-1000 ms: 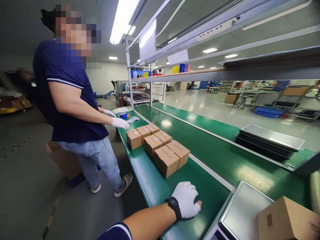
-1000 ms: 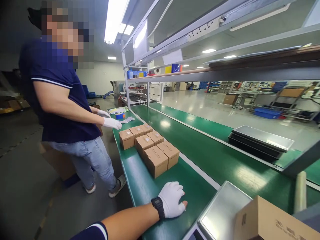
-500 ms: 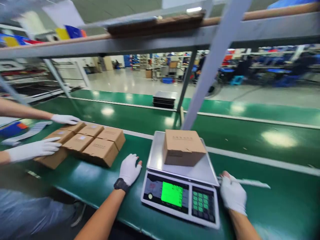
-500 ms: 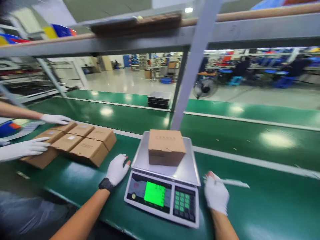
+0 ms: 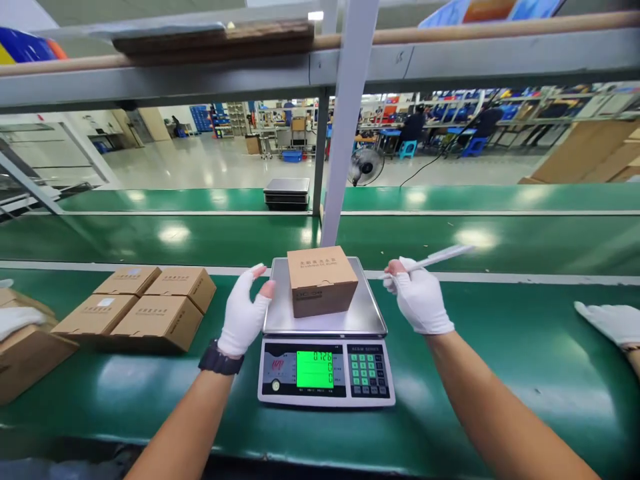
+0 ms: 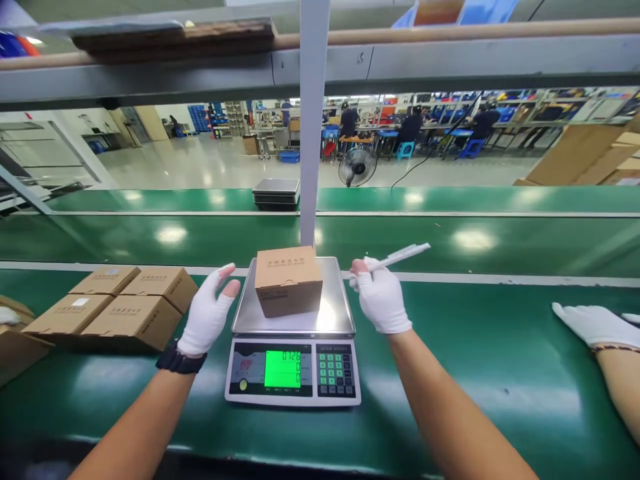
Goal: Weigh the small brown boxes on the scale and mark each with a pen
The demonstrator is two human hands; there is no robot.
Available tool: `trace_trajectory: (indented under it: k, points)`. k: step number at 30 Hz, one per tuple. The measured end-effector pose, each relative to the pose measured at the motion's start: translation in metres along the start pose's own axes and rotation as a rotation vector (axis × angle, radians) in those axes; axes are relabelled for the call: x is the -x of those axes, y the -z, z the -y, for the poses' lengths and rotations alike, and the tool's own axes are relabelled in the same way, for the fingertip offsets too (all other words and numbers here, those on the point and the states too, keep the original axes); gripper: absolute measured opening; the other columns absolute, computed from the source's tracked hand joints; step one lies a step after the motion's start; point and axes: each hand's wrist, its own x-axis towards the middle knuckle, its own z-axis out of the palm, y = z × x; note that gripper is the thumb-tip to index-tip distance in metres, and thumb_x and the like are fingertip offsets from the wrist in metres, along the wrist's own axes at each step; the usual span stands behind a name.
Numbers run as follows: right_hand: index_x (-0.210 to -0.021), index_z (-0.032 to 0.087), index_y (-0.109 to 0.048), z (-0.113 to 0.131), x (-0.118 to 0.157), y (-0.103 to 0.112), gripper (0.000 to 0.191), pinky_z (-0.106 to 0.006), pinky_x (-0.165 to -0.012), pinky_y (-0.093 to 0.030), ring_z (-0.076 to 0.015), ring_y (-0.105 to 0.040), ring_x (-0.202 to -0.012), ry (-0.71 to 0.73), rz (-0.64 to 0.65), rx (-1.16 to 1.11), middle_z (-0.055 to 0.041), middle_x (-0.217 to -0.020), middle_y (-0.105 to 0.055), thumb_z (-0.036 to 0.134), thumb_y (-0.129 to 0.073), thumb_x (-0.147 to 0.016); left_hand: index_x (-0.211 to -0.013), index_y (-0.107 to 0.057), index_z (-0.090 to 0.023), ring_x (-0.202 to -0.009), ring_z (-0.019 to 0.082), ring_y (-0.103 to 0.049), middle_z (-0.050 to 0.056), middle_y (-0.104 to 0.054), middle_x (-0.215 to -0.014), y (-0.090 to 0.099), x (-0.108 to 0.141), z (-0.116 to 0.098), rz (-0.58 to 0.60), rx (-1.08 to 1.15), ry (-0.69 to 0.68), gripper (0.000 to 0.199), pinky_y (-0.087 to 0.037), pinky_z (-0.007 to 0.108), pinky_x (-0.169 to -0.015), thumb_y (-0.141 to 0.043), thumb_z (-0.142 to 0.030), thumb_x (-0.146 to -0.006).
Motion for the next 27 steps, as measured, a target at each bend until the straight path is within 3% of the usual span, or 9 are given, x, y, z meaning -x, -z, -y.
trace_trajectory:
  k: [3,6,9,13,27]
  points:
    - [-0.074,0.019,-0.058,0.057,-0.013,-0.015,0.044,-0.026,-0.063,-0.044,-0.017,-0.057,-0.066,0.169,0.15,-0.032,-0.0023,-0.068,-0.061,0.058,-0.046,-0.09,-0.14,-0.037,-0.015,-0.133,0.031,-0.034,0.015,-0.037,-0.143,-0.02,-0.015,-0.024,0.155,0.15,0.006,0.087,-0.026,0.047,-0.117,-0.065,-0.068,-0.077]
    - [-0.073,0.019,-0.059,0.085,-0.027,-0.036,0.039,-0.025,-0.067,-0.043,-0.0166,-0.058,-0.069,0.295,0.37,0.035,-0.0017,-0.073,-0.063,0.051,-0.048,-0.09,-0.144,-0.027,-0.012,-0.131,0.032,-0.037,0.018,-0.035,-0.142,-0.036,-0.022,-0.033,0.276,0.285,0.081,0.102,-0.032,0.046,-0.114,-0.07,-0.068,-0.072]
    - [-0.073,0.019,-0.06,0.09,-0.042,-0.056,0.034,-0.026,-0.068,-0.042,-0.017,-0.059,-0.069,0.303,0.424,0.197,-0.0019,-0.073,-0.064,0.045,-0.047,-0.091,-0.143,-0.028,-0.012,-0.124,0.03,-0.045,0.018,-0.041,-0.137,-0.043,-0.024,-0.033,0.312,0.37,0.125,0.1,-0.041,0.043,-0.108,-0.074,-0.064,-0.071]
    - [-0.069,0.019,-0.061,0.091,-0.053,-0.072,0.032,-0.026,-0.072,-0.042,-0.0181,-0.061,-0.072,0.258,0.392,0.33,-0.0041,-0.074,-0.066,0.038,-0.048,-0.091,-0.142,-0.031,-0.014,-0.126,0.031,-0.042,0.016,-0.043,-0.135,-0.042,-0.023,-0.029,0.285,0.356,0.109,0.097,-0.04,0.043,-0.108,-0.075,-0.062,-0.07]
    - [-0.069,0.019,-0.061,0.094,-0.053,-0.076,0.03,-0.025,-0.074,-0.043,-0.0189,-0.062,-0.074,0.214,0.369,0.363,-0.006,-0.078,-0.068,0.035,-0.047,-0.091,-0.142,-0.034,-0.018,-0.125,0.028,-0.043,0.012,-0.044,-0.136,-0.046,-0.023,-0.026,0.266,0.377,0.124,0.095,-0.038,0.041,-0.109,-0.078,-0.058,-0.069]
